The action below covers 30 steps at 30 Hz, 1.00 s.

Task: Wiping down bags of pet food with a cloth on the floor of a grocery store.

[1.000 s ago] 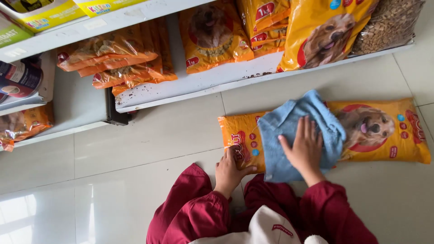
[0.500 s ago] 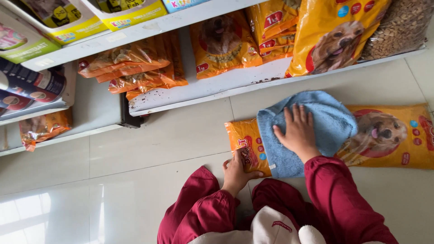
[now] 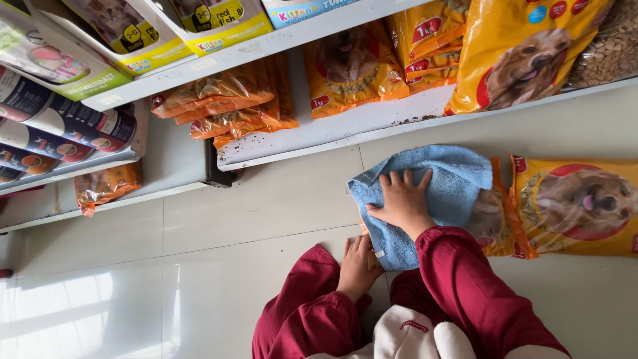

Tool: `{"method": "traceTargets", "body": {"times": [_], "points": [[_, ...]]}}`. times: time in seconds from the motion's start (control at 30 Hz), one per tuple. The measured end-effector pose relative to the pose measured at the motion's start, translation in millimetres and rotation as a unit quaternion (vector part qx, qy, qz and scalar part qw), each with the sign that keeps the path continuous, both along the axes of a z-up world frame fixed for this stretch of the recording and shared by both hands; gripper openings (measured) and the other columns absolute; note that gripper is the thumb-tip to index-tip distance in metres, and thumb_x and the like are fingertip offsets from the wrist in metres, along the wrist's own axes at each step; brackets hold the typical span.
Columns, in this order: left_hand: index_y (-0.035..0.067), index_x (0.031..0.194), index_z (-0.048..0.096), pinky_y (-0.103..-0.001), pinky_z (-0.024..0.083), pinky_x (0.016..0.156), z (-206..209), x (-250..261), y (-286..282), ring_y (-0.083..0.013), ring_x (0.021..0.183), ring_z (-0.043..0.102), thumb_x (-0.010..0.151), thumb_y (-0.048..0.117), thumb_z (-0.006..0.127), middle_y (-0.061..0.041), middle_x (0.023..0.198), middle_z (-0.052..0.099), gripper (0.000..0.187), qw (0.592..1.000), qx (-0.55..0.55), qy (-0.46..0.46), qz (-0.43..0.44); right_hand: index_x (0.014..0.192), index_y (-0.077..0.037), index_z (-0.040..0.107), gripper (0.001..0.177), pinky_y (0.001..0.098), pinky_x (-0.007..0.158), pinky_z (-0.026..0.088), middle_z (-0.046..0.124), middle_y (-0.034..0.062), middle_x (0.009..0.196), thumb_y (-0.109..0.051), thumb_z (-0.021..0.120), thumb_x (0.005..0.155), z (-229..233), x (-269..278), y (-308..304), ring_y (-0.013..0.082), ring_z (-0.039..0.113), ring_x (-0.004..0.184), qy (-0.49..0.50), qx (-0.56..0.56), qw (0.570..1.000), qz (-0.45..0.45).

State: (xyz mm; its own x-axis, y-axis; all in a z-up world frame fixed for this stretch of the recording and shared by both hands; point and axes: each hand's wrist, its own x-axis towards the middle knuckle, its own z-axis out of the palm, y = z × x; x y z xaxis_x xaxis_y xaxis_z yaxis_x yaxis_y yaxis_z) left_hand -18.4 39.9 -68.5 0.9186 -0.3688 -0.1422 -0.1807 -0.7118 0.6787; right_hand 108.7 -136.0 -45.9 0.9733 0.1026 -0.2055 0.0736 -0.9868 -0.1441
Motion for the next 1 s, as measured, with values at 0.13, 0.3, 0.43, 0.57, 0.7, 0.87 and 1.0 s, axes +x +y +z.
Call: {"method": "traceTargets", "body": {"times": [0.13, 0.3, 0.43, 0.57, 0.7, 0.87, 1.0], "points": [[0.007, 0.144, 0.039, -0.05, 0.025, 0.118, -3.6, -8.2, -3.8, -0.0229, 0.111, 0.065, 0.062, 0.009, 0.087, -0.007, 0.121, 0.064, 0.095, 0.997, 0.02, 0.014, 0.067, 0.132, -0.013, 0.054, 0.071, 0.0873, 0.106, 0.011, 0.058, 0.0142, 0.136, -0.058, 0.069, 0.078, 2.5, -2.0, 20.9, 0.0448, 0.044, 0.136, -0.011, 0.015, 1.0, 0.022], [0.002, 0.157, 0.017, -0.051, 0.029, 0.111, -17.0, -14.4, -5.5, -0.038, 0.13, 0.046, 0.077, 0.021, 0.077, -0.024, 0.149, 0.037, 0.102, 0.979, 0.119, -0.081, 0.143, 0.142, -0.009, 0.049, 0.069, 0.0805, 0.112, 0.015, 0.052, 0.0092, 0.146, -0.038, 0.066, 0.082, -5.6, -10.7, 23.5, 0.0392, 0.039, 0.143, -0.077, 0.047, 0.993, 0.077], [0.0, 0.158, 0.016, -0.051, 0.027, 0.113, -15.3, -16.2, -8.0, -0.0381, 0.13, 0.046, 0.077, 0.025, 0.077, -0.026, 0.155, 0.032, 0.104, 0.973, 0.141, -0.111, 0.147, 0.146, -0.008, 0.046, 0.069, 0.0799, 0.112, 0.014, 0.046, 0.0087, 0.153, -0.036, 0.059, 0.085, -1.9, -17.3, 22.0, 0.0391, 0.035, 0.145, -0.074, 0.039, 0.992, 0.095], [0.0, 0.158, 0.016, -0.056, 0.021, 0.116, -17.1, -17.6, -7.4, -0.0402, 0.14, 0.037, 0.072, 0.027, 0.077, -0.025, 0.16, 0.026, 0.109, 0.968, 0.145, -0.137, 0.154, 0.139, -0.011, 0.054, 0.061, 0.0807, 0.112, 0.013, 0.033, 0.0104, 0.162, -0.034, 0.06, 0.082, 4.3, -31.5, 26.6, 0.0413, 0.026, 0.149, -0.081, 0.03, 0.986, 0.145], [0.0, 0.159, 0.011, -0.061, 0.017, 0.117, -20.4, -18.2, -9.8, -0.0414, 0.144, 0.032, 0.075, 0.041, 0.08, -0.024, 0.164, 0.02, 0.116, 0.963, 0.167, -0.121, 0.173, 0.139, -0.009, 0.055, 0.063, 0.0801, 0.114, 0.005, 0.029, 0.006, 0.165, -0.043, 0.058, 0.086, 7.2, -52.6, 34.7, 0.0398, 0.008, 0.155, -0.006, -0.051, 0.976, 0.214], [0.017, 0.164, 0.015, -0.053, 0.026, 0.119, 8.6, -15.7, -20.2, -0.0264, 0.143, 0.033, 0.093, 0.024, 0.057, -0.009, 0.163, 0.022, 0.083, 0.939, 0.264, -0.112, 0.19, 0.137, -0.017, 0.06, 0.062, 0.0662, 0.121, 0.011, 0.053, 0.0003, 0.15, -0.045, 0.055, 0.083, 24.0, -90.0, 34.6, 0.0282, 0.026, 0.152, -0.048, -0.024, 0.978, 0.204], [0.021, 0.164, 0.02, -0.057, 0.024, 0.118, 18.7, -11.2, -15.4, -0.033, 0.145, 0.031, 0.09, 0.007, 0.057, -0.014, 0.164, 0.021, 0.084, 0.96, 0.222, -0.15, 0.077, 0.122, -0.017, 0.071, 0.051, 0.0627, 0.124, 0.009, 0.063, -0.0015, 0.138, -0.049, 0.049, 0.089, -27.2, -114.5, 23.5, 0.0231, 0.033, 0.149, -0.118, 0.007, 0.965, 0.235]]}}
